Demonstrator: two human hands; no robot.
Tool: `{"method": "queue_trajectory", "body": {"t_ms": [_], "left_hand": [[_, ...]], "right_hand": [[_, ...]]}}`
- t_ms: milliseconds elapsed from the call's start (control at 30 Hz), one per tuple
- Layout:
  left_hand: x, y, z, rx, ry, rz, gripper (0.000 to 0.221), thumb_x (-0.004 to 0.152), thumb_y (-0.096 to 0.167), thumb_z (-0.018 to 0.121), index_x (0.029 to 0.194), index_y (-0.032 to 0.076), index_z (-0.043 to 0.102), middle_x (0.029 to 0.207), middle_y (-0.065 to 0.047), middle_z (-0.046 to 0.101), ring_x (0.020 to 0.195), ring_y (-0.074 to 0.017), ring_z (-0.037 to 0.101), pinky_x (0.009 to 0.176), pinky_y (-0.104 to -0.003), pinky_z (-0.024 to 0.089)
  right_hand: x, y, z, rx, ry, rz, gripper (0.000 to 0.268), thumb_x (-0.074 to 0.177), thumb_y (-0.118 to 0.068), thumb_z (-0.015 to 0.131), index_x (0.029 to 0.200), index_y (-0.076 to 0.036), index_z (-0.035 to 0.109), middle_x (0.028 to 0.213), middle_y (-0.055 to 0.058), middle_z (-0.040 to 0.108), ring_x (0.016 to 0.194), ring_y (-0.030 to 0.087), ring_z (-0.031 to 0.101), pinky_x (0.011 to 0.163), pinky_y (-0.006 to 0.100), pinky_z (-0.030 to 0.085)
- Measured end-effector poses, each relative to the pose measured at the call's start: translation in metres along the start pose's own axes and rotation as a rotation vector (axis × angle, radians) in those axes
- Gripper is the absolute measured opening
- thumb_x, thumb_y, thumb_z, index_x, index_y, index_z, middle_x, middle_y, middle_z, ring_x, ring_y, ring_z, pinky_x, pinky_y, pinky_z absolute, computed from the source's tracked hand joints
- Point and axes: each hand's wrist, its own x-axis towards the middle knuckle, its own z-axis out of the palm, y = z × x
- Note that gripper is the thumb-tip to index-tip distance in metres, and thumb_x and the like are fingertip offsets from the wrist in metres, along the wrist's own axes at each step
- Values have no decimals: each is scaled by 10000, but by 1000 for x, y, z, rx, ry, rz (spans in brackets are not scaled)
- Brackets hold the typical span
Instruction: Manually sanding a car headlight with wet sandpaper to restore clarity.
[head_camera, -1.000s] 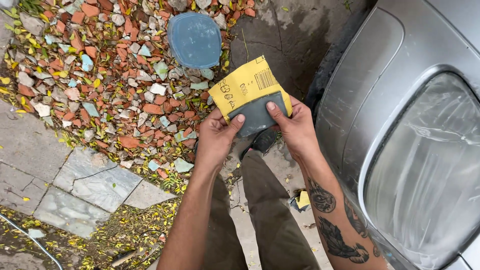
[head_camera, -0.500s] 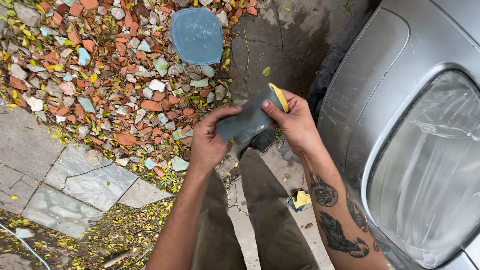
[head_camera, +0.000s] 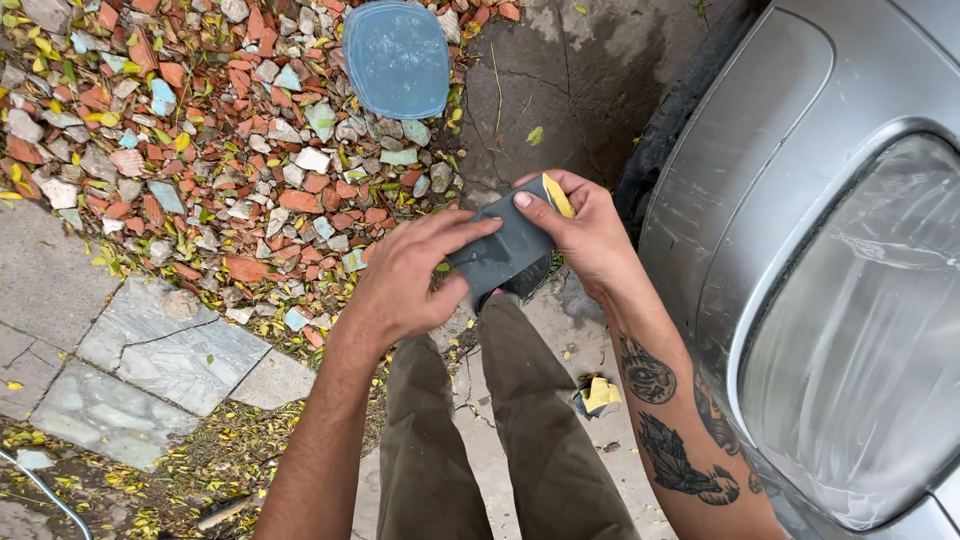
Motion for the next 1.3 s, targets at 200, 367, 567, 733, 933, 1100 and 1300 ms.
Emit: {"method": "queue_trajectory", "body": {"t_ms": [200, 367, 567, 733, 933, 1100, 1300], "left_hand": [[2, -32, 30, -539, 112, -109, 443, 1082, 397, 526, 1343, 118, 751, 1350, -214, 720, 1395, -463, 572, 1163, -618, 409], [17, -30, 55, -457, 384, -167, 315, 991, 70, 778, 1301, 42, 726, 1070, -217, 785, 988, -314, 764, 890, -422, 605], [37, -32, 46, -478, 501, -216, 181, 988, 10, 838, 1157, 29, 779, 1027, -187, 790, 863, -132, 711, 760, -263, 597], [50, -31, 44, -395, 320, -240, 242, 1010, 51, 797, 1236, 8, 723, 1097, -176, 785, 927, -143, 704, 803, -275, 591], [55, -114, 62, -140, 246, -388, 237, 1011, 153, 787, 1184, -8, 793, 925, -237, 784, 888, -392, 792, 697, -421, 650], [99, -208, 58, -116, 369, -435, 279, 921, 80, 796, 1197, 36, 794, 989, -131, 842, 713, -126, 751, 626, -252, 593], [209, -387, 25, -114, 906, -590, 181, 973, 123, 797, 1113, 7, 798, 1541, -243, 538, 1501, -372, 398, 1261, -554, 297]], "right_hand": [[-3, 10, 3, -127, 49, -117, 213, 942, -109, 818, 1132, -22, 780, 727, 44, 709, 655, 68, 659, 610, 176, 572], [-4, -1, 15, -150, 26, -164, 186, 943, -123, 801, 1121, -72, 788, 742, 65, 756, 673, 61, 684, 671, 173, 558], [5, -19, 19, -216, 32, -350, 153, 967, -176, 783, 1118, -149, 785, 821, 70, 781, 800, 99, 679, 806, 291, 562], [8, -26, -3, -298, -1, -433, 116, 982, -184, 774, 1096, -162, 779, 874, 83, 783, 841, 103, 657, 831, 333, 557], [79, 38, -5, -280, -341, -266, 169, 1062, -205, 684, 1125, -77, 774, 844, 45, 756, 837, 114, 599, 863, 308, 528], [182, 111, 21, -482, -316, -443, 227, 1080, -138, 601, 1127, -42, 801, 853, 32, 755, 636, 81, 572, 583, 268, 499], [298, 190, 63, -590, 240, -206, 747, 966, -494, 738, 1470, -17, 459, 1456, 253, 659, 1285, 410, 721, 1034, 533, 624]]}}
